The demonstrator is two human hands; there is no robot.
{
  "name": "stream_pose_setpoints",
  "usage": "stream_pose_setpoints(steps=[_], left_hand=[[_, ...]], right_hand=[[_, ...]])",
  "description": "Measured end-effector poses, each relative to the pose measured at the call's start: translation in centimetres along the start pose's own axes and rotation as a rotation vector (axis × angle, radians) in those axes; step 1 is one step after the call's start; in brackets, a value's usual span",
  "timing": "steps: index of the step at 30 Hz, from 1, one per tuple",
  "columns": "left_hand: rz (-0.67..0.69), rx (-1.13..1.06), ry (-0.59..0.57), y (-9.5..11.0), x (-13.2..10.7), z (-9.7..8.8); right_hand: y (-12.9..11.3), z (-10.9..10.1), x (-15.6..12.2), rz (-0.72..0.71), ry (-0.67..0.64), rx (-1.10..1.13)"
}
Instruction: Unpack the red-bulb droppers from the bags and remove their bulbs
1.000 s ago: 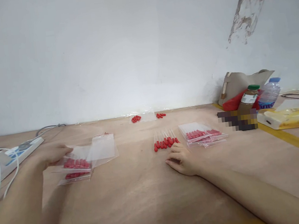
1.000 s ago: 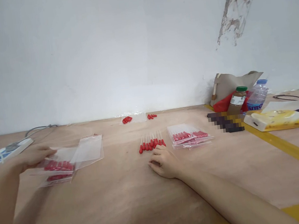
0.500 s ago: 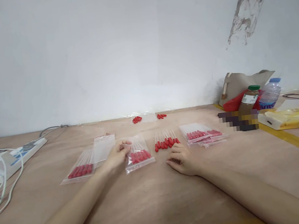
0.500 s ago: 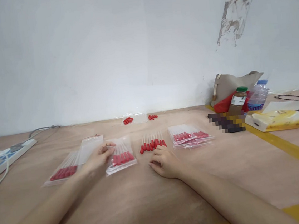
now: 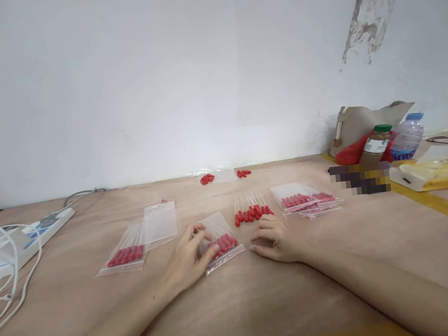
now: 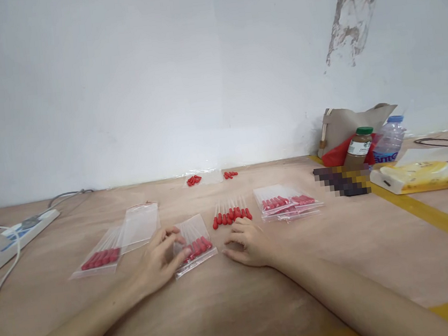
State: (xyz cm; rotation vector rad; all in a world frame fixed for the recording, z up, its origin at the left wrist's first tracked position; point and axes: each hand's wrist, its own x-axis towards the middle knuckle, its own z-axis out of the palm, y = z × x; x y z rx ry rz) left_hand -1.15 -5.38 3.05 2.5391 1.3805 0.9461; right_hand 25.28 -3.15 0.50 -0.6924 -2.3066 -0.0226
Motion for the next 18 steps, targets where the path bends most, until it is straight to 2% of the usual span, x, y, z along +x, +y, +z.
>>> stream_pose_setpoints(steps=[3,5,8,10,15,18], left_hand=[[0.180,-0.042,-0.151,1.6,-1.0,-0.1],[0.231,-0.088,-0.180,2.2,-1.0,0.2],[0.259,-0.148,-0.163,2.4,-0.3,0.8],[0.247,-0.165,-0.141,2.2,0.1,1.3],[0.204,-0.170,-0.053,1.7,0.1,2.5],[0.191,-0.195,-0.034,1.8,0.2,2.7]], right_hand=[[-0.9,0.0,0.7,-0.068,-0.029,-0.038],[-1.4,0.2,1.4,-0.138,-0.056,-0.105],[-1.9,0.8,2.3,-0.239,-0.082,-0.234],[-1.9,1.2,2.7,-0.258,-0.082,-0.276],[-1.6,1.8,2.3,-0.127,0.013,-0.195],[-1.6,1.9,2.0,-0.097,0.050,-0.129]])
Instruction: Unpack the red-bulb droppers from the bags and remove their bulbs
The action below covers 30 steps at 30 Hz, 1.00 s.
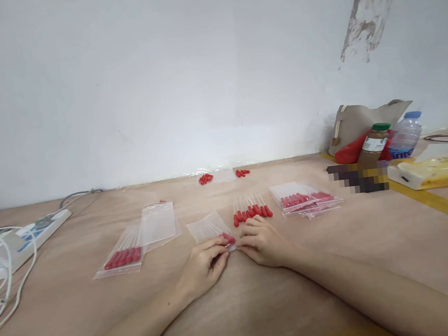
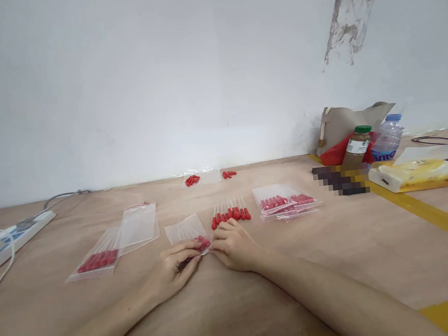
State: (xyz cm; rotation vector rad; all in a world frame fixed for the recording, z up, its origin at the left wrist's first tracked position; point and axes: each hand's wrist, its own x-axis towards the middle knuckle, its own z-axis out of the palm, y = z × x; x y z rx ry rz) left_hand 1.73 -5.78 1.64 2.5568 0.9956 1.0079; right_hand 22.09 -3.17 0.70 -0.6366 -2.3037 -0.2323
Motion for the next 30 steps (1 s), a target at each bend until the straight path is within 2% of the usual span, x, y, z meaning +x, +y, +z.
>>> stream_pose_setpoints(steps=[10,18,25,30], left_hand=[[-0.262,-0.192,0.010,-0.2,0.4,0.0],[-0.327,-0.270,0.028,-0.8,0.1,0.3],[-0.322,-0.259,0.053,-0.3,0.4,0.2],[-0.326,-0.238,0.073,0.0,0.4,0.2]], right_hand=[[-0.1,0.4,-0.2,-0.036,0.071,0.029],[-0.3,1.0,0.5,-0.030,0.061,-0.009],[-0.5,1.3,0.9,-0.094,0.063,-0.061],[-0.7,1.0,0.9,-0.084,0.075,-0.061]])
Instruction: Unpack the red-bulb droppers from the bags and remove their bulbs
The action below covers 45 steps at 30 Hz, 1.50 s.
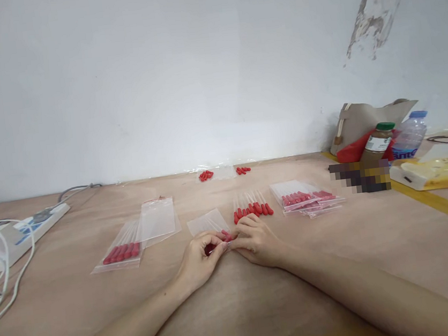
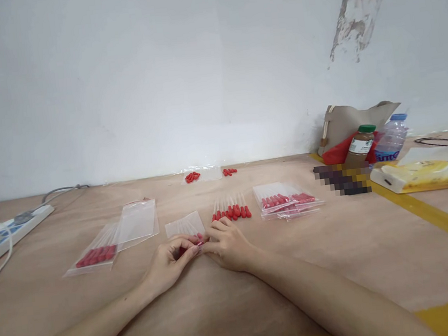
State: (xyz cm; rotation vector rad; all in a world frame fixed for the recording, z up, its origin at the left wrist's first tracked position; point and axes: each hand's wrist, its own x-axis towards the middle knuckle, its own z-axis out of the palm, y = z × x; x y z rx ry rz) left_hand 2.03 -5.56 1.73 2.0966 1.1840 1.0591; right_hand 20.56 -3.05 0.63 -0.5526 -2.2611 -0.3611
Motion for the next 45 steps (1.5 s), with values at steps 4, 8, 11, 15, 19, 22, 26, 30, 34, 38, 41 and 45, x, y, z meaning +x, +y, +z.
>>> stream_pose_setpoints(steps=[4,8,11,15,19,22,26,30,34,38,41,45], left_hand=[[0.018,0.056,-0.007,0.2,-0.1,0.0],[0.098,0.147,-0.043,0.4,0.0,0.0],[0.127,0.174,-0.038,0.4,0.0,0.2],[0.149,0.169,-0.015,0.3,-0.4,0.5],[0.121,0.214,0.056,0.3,-0.7,0.4],[0.095,0.255,0.105,0.4,-0.7,0.1],[0.099,0.250,0.077,0.4,-0.6,-0.8],[0.120,0.238,-0.176,-0.5,0.2,-2.4],[0.141,0.286,-0.321,-1.3,0.7,-3.5],[0.189,0.319,-0.334,-0.9,0.3,-3.4],[0.195,0.352,-0.338,-0.2,-0.1,-3.2],[0.175,0.370,-0.326,0.2,-0.3,-2.9]], right_hand=[[-0.2,0.0,0.2,0.004,0.038,-0.021],[-0.3,0.1,0.2,-0.010,0.055,-0.045],[-0.3,0.1,0.2,-0.004,0.041,-0.045],[-0.5,0.2,0.2,0.060,-0.011,0.056],[-0.9,0.2,0.2,0.086,-0.070,0.150],[-1.1,-0.1,0.1,0.086,-0.129,0.217],[-0.9,-1.2,-0.2,0.141,-0.176,0.463],[-0.3,-2.1,-0.6,0.252,-0.185,0.559],[0.2,-2.0,-0.9,0.402,-0.127,0.510],[0.1,-1.6,-0.9,0.458,-0.053,0.414],[-0.1,-1.4,-1.0,0.511,-0.033,0.312],[-0.5,-1.3,-0.8,0.665,-0.176,0.426]])
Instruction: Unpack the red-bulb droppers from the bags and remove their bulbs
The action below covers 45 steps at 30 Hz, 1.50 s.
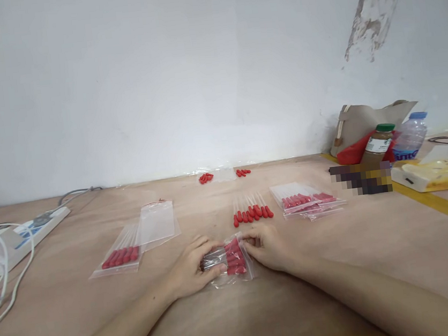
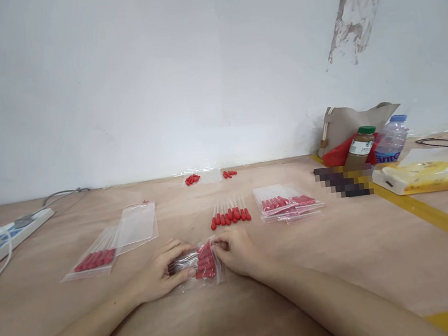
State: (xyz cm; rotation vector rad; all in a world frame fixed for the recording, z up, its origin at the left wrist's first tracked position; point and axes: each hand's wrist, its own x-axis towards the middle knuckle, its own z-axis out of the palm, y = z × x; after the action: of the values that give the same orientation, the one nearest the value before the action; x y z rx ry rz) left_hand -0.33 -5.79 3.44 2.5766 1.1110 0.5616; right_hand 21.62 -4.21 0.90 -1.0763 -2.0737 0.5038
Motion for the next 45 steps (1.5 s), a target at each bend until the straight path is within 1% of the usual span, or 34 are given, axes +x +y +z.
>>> stream_pose_setpoints(steps=[3,6,8,13,14,17,19,21,23,25,28,30,34,37,40,43,45], left_hand=[[-0.005,0.006,0.018,0.0,0.1,0.1],[-0.015,0.011,0.028,-0.2,0.1,0.1],[-0.022,0.010,0.035,-0.3,0.1,0.2],[-0.015,0.021,0.067,-0.5,0.1,0.4],[-0.013,0.015,0.070,-0.5,0.1,0.4],[0.005,-0.022,0.070,-0.6,0.1,0.4],[0.015,-0.041,0.071,-0.5,0.1,0.4],[0.013,-0.049,0.060,-0.5,0.1,0.4],[0.005,-0.057,0.048,-0.5,0.1,0.4],[0.001,-0.063,0.044,-0.6,0.1,0.4],[0.000,-0.062,0.039,-0.7,0.1,0.5],[-0.003,-0.058,0.034,-0.7,0.1,0.5],[-0.022,-0.057,0.036,-0.8,0.1,0.4],[-0.038,-0.060,0.034,-0.8,0.1,0.3],[-0.037,-0.073,0.025,-0.8,0.1,0.2],[-0.036,-0.083,0.020,-0.7,0.1,0.2],[-0.047,-0.081,0.014,-0.8,0.1,0.2]], right_hand=[[-0.4,-0.3,0.1,0.104,-0.161,0.240],[-0.6,-1.0,0.3,0.091,-0.241,0.395],[-0.6,-1.4,0.3,0.076,-0.270,0.430],[-0.5,-1.6,0.3,0.132,-0.353,0.404],[-0.5,-1.4,0.3,0.145,-0.342,0.407],[-0.5,-0.8,0.2,0.229,-0.231,0.443],[-0.4,-0.4,0.2,0.285,-0.196,0.503],[-0.3,0.0,0.3,0.291,-0.222,0.599],[-0.4,0.3,0.5,0.243,-0.271,0.670],[-0.6,0.5,0.7,0.183,-0.306,0.681],[-0.9,0.4,0.9,0.139,-0.300,0.633],[-1.0,0.0,1.0,0.152,-0.297,0.611],[-0.4,-1.5,1.2,0.253,-0.318,0.543],[0.2,-2.3,1.2,0.269,-0.359,0.573],[0.5,-2.2,1.1,0.232,-0.394,0.590],[0.6,-1.8,0.9,0.212,-0.361,0.571],[0.7,-1.8,0.9,0.229,-0.332,0.577]])
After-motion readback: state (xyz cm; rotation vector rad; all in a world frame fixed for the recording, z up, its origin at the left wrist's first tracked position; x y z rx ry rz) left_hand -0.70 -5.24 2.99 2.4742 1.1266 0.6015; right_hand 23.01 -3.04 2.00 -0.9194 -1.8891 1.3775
